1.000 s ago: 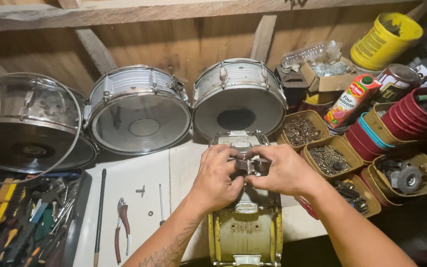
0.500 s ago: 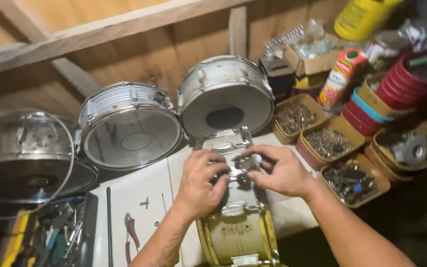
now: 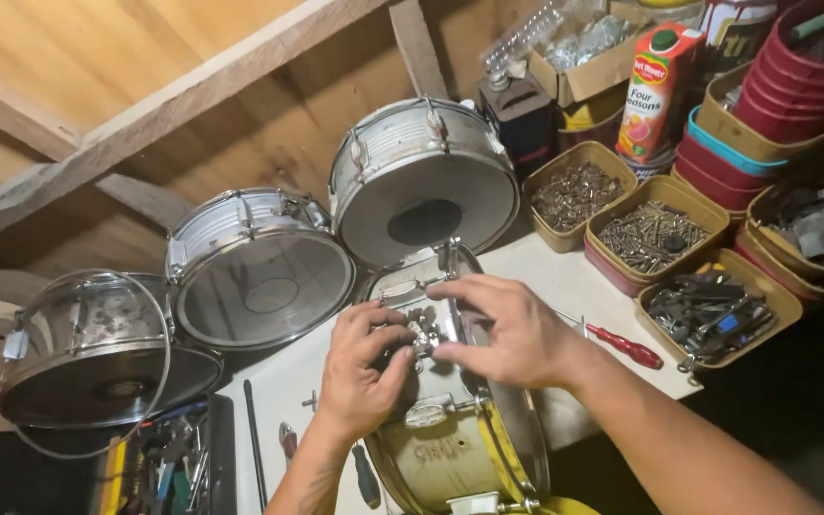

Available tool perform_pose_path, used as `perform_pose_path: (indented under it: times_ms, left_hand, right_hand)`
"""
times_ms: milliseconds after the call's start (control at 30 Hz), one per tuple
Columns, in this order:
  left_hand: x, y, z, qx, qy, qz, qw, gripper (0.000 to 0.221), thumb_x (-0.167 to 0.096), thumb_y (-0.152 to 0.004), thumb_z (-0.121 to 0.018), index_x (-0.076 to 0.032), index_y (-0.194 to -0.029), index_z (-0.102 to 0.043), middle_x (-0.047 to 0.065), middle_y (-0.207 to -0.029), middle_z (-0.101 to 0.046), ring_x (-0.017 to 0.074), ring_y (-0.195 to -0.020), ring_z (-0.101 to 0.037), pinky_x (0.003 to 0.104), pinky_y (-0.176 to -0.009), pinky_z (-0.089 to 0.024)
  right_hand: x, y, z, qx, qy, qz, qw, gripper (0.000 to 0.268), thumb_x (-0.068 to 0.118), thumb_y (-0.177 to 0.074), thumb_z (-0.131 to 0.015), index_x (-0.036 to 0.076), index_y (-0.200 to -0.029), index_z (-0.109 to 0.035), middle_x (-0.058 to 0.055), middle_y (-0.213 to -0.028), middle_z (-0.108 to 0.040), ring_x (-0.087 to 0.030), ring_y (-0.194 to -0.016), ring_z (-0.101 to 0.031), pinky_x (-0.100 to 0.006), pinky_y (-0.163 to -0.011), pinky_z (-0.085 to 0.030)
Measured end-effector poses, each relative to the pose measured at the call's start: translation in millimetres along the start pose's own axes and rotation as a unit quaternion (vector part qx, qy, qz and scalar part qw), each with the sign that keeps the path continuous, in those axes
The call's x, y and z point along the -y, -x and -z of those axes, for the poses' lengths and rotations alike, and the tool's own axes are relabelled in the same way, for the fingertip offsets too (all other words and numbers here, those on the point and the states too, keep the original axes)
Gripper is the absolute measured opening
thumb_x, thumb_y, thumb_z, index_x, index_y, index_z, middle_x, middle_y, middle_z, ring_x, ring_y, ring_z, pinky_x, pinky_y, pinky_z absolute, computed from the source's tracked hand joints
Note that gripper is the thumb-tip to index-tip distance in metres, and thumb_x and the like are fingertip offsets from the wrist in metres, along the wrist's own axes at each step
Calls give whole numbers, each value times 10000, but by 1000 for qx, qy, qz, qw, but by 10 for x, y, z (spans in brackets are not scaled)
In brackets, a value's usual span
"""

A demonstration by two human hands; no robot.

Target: Repairing a snare drum's mechanical parts using a screwdriver and manual assembly

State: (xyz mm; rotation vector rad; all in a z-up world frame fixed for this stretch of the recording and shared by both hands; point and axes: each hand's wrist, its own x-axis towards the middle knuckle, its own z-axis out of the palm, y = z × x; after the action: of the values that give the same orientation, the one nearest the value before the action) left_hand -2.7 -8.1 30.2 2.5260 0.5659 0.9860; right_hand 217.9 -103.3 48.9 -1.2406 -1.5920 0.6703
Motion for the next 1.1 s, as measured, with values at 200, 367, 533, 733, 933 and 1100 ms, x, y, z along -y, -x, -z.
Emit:
perform_pose_path:
  times_ms: [200, 367, 533, 733, 933, 1100]
  left_hand:
    - [-32, -5, -7, 6, 0, 23, 1000, 129, -131, -881, -690, -101, -990, -750, 64, -1092, -712, 332, -1215, -583, 490, -1085, -456]
    - [-31, -1, -18, 7, 2, 17, 1000, 124, -118, -886, -676, -108, -992, -741, 48, -1092, -700, 332, -1189, -579, 478, -1078, -456]
    - [-39, -11, -9, 11, -3, 16, 1000, 125, -118, -889, -674, -108, -998, -734, 54, -1091, -700, 336, -1192, -579, 481, -1074, -459]
    - [-26, -13, -22, 4, 2, 6, 1000, 145, -85, -865, -671, -99, -999, -724, 62, -1092, -695, 332, -1173, -588, 476, -1069, -466]
    - [8, -6, -29, 6, 2, -20, 1000, 246, -20, -758, -626, -69, -988, -702, 79, -1112, -680, 369, -1190, -578, 511, -1051, -468]
    - [14, 20, -40, 5, 7, 12, 1000, 223, -17, -739, -614, -64, -929, -721, 57, -1099, -700, 353, -1209, -567, 467, -1055, -465]
  right_hand:
    - [-328, 69, 14, -37, 117, 139, 983, 328, 57, -791, -612, 194, -1076, -704, 37, -753, -449, -117, -598, -428, -206, -434, -411]
    - [-447, -22, 150, -5, 215, 230, 949, 531, 138, -703, -843, 234, -1206, -701, -43, -901, -550, -234, -573, -567, -361, -430, -510]
    - [-363, -111, 237, 25, 287, 270, 919, 332, 228, -791, -710, 292, -1117, -719, -57, -793, -472, -320, -424, -504, -462, -284, -395]
    - [-338, -225, 264, 68, 334, 319, 884, 343, 201, -819, -668, 290, -1150, -638, -67, -855, -491, -289, -517, -585, -441, -344, -439]
    - [-319, -318, 110, 89, 373, 347, 856, 368, 190, -837, -652, 271, -1191, -593, -61, -867, -518, -264, -447, -582, -431, -297, -454]
    - [-366, -271, 97, 111, 322, 260, 903, 287, 295, -775, -779, 242, -1028, -655, -48, -893, -528, -327, -518, -599, -497, -382, -485]
